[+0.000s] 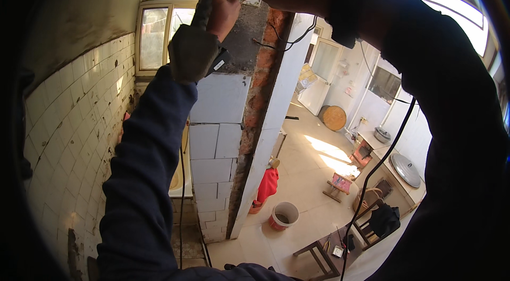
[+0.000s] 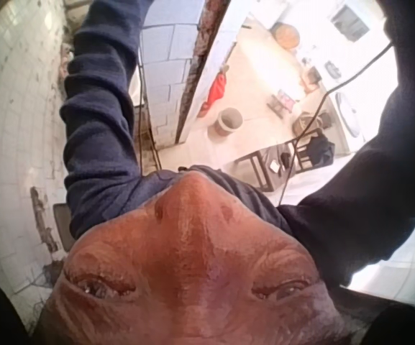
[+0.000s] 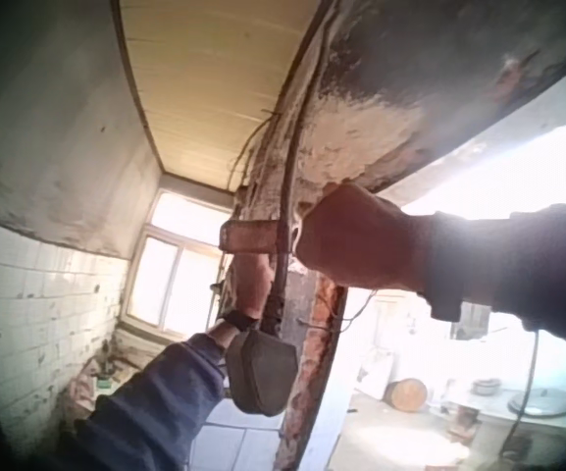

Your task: The person connects wires to a wall-mounted electrical outlet using a screwdriver, then secures the outlet cover plate. The person handles the outlet, wires, and screwdriver throughout the task.

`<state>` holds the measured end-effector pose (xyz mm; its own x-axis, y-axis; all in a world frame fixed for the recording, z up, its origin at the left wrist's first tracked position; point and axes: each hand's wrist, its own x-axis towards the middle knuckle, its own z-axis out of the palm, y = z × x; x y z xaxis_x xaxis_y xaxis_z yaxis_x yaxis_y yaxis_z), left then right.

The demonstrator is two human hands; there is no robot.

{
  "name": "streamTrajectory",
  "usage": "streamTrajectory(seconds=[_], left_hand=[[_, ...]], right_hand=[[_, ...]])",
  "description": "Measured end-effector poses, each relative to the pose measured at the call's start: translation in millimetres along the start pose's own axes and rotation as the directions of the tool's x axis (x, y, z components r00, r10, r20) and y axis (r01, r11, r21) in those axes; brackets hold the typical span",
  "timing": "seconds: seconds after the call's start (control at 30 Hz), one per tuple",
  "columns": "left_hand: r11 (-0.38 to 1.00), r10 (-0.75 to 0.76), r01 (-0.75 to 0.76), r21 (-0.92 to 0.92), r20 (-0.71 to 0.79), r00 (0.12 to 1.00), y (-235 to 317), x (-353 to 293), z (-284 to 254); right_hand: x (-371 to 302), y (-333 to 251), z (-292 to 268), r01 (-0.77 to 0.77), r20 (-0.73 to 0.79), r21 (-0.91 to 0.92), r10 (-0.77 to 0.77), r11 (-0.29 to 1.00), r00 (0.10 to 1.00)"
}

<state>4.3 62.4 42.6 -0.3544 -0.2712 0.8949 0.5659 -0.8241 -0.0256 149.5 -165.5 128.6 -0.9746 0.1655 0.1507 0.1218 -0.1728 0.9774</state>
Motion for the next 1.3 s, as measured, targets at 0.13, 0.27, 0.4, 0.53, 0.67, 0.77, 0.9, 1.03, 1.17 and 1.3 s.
streamTrajectory(seconds=[0.13, 0.27, 0.4, 0.53, 0.67, 0.77, 0.9, 1.03, 1.17, 1.3], left_hand=[[0.999, 0.009, -0.010, -0.037, -0.017, 1.000, -6, 0, 7], [0.992, 0.104, -0.109, 0.058, 0.095, 0.990, -10, 2, 8], [0.980, -0.002, -0.010, 0.197, 0.058, 0.998, 8, 0, -1], [0.988, 0.081, -0.080, 0.132, -0.003, 0.997, 27, 5, -16], [0.999, -0.032, 0.032, -0.004, 0.000, 0.999, 27, 9, -14], [0.951, 0.187, -0.177, 0.255, -0.015, 0.982, 15, 6, -5], [0.970, 0.137, -0.130, 0.206, -0.018, 0.990, 5, -2, 4], [0.953, 0.239, -0.224, 0.204, -0.055, 0.969, 16, 2, -2], [0.995, 0.028, -0.025, 0.093, -0.035, 0.999, 33, 3, -18], [0.990, 0.046, -0.038, 0.132, -0.054, 0.998, 36, 5, -21]], right_hand=[[1, 0, -1, -0.050, 0.133, 0.012, 0.048, 0.999, 0.990], [-2, -3, 4, -0.127, 0.039, 0.008, 0.127, 0.992, 0.991], [-2, -4, 7, -0.287, 0.042, 0.278, 0.286, 0.917, 0.957], [3, -1, -3, -0.134, 0.001, 0.138, 0.135, 0.981, 0.991], [4, -11, -16, -0.193, 0.157, 0.120, 0.174, 0.974, 0.972], [6, -17, -13, -0.390, 0.066, 0.375, 0.395, 0.841, 0.916], [12, -18, -5, -0.548, 0.070, 0.390, 0.570, 0.740, 0.819], [12, -13, -12, -0.535, 0.186, 0.501, 0.518, 0.681, 0.835], [8, -16, -20, -0.544, 0.092, 0.350, 0.550, 0.762, 0.830], [-4, -23, -6, -0.535, 0.243, 0.415, 0.478, 0.735, 0.844]])
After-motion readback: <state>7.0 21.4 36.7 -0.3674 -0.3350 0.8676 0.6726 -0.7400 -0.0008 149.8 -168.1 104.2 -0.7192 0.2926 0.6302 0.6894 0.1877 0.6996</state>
